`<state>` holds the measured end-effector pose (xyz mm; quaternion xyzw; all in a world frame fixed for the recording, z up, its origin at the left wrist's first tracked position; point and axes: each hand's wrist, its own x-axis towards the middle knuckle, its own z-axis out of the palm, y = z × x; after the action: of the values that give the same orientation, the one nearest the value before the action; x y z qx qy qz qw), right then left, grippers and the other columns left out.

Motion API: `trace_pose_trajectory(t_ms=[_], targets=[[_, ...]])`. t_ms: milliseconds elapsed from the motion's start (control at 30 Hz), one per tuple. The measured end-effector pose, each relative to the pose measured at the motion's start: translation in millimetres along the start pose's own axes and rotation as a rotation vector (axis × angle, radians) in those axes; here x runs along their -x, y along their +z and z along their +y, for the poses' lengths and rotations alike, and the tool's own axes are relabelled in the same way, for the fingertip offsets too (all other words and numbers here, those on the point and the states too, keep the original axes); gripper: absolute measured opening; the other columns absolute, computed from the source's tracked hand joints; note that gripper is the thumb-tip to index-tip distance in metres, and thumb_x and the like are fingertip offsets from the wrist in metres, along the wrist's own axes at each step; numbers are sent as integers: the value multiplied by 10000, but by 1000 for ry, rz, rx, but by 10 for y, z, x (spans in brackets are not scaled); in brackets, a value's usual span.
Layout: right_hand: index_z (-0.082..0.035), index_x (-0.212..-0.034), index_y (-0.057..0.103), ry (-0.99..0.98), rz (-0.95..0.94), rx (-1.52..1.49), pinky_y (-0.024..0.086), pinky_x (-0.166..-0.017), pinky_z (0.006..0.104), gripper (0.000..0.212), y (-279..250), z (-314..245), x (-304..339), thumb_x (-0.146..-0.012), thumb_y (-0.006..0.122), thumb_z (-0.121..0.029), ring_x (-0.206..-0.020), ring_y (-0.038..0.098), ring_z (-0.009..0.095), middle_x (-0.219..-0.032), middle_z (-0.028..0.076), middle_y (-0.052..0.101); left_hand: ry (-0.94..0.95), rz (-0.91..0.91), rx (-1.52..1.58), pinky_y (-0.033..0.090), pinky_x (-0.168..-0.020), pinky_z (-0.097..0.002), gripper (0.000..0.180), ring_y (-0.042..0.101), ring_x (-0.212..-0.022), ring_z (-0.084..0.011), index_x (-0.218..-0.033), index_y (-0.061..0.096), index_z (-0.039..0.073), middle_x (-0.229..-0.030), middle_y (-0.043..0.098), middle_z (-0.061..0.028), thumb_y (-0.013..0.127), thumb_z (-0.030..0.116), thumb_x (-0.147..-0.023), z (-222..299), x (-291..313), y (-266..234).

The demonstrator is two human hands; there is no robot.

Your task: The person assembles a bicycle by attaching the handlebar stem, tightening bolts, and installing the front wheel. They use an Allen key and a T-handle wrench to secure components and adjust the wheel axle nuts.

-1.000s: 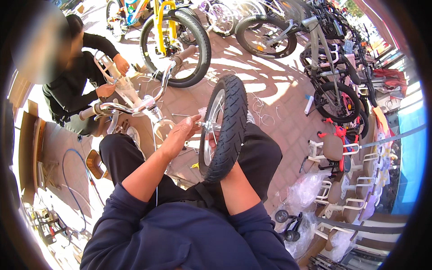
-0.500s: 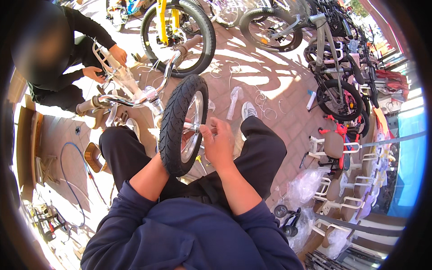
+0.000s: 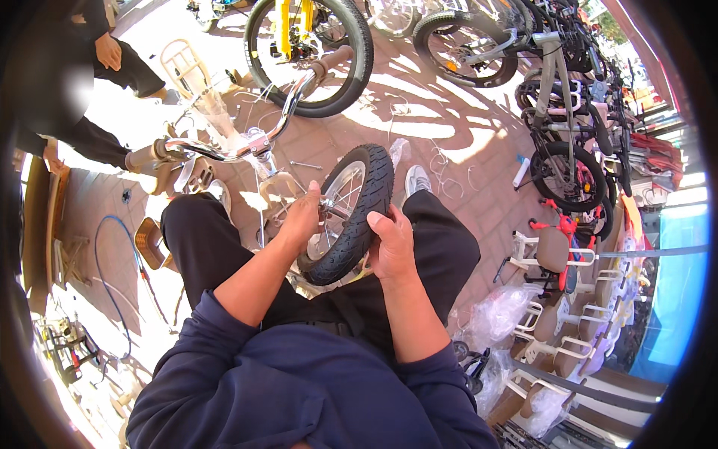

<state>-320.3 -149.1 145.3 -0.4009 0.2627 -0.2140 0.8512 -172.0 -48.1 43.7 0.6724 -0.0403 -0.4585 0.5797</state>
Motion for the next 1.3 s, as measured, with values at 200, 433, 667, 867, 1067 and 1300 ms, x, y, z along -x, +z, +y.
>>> trace_pose_trajectory(t_ms=[200, 433, 667, 867, 1067, 1300], targets=[[81, -1231, 555, 47, 60, -10, 553, -852, 304, 467, -117, -7, -57, -864, 726, -151, -906, 666, 160, -1068, 96, 670, 326, -133, -361, 484, -1012, -368, 758, 627, -1166, -257, -1384, 537, -80, -1302, 635, -216, 622, 549, -970, 531, 518, -73], [71, -1220, 560, 90, 100, 179, 520, -874, 293, 469, -179, 324, -103, -822, 752, -87, -951, 637, 146, -1087, 83, 650, 92, -412, -257, 482, -673, -295, 330, 580, -708, -112, -967, 735, -47, -802, 676, -35, 812, 199, -762, 497, 583, -63], [63, -1207, 587, 117, 139, 184, 533, -801, 289, 442, -155, 449, -134, -866, 749, -167, -902, 634, 137, -1034, 67, 657, 134, -334, -373, 479, -673, -300, 313, 575, -723, -116, -952, 727, -46, -808, 667, -37, 792, 211, -786, 359, 524, -62], [33, -1164, 651, 153, 37, 331, 524, -659, 257, 545, -265, 230, -297, -973, 679, -476, -757, 647, 133, -931, 66, 683, 158, -267, -177, 509, -775, -287, 409, 611, -847, -127, -1111, 647, -70, -974, 678, -69, 796, 165, -811, 384, 545, -111], [-13, -1009, 621, 163, 288, 511, 498, -528, 257, 510, -570, 465, -405, -1037, 544, -517, -636, 613, 104, -788, 41, 633, 211, -242, 282, 538, -717, -281, 407, 643, -768, -143, -1100, 637, -98, -936, 689, -91, 741, 112, -767, 499, 499, -334], [9, -1158, 588, -110, 179, 489, 569, -709, 274, 237, -382, 543, -408, -970, 668, -110, -813, 656, 133, -936, 67, 637, 280, -349, 420, 577, -791, -326, 535, 689, -851, -188, -1216, 590, -108, -1062, 700, -144, 712, 159, -768, 611, 586, -476]])
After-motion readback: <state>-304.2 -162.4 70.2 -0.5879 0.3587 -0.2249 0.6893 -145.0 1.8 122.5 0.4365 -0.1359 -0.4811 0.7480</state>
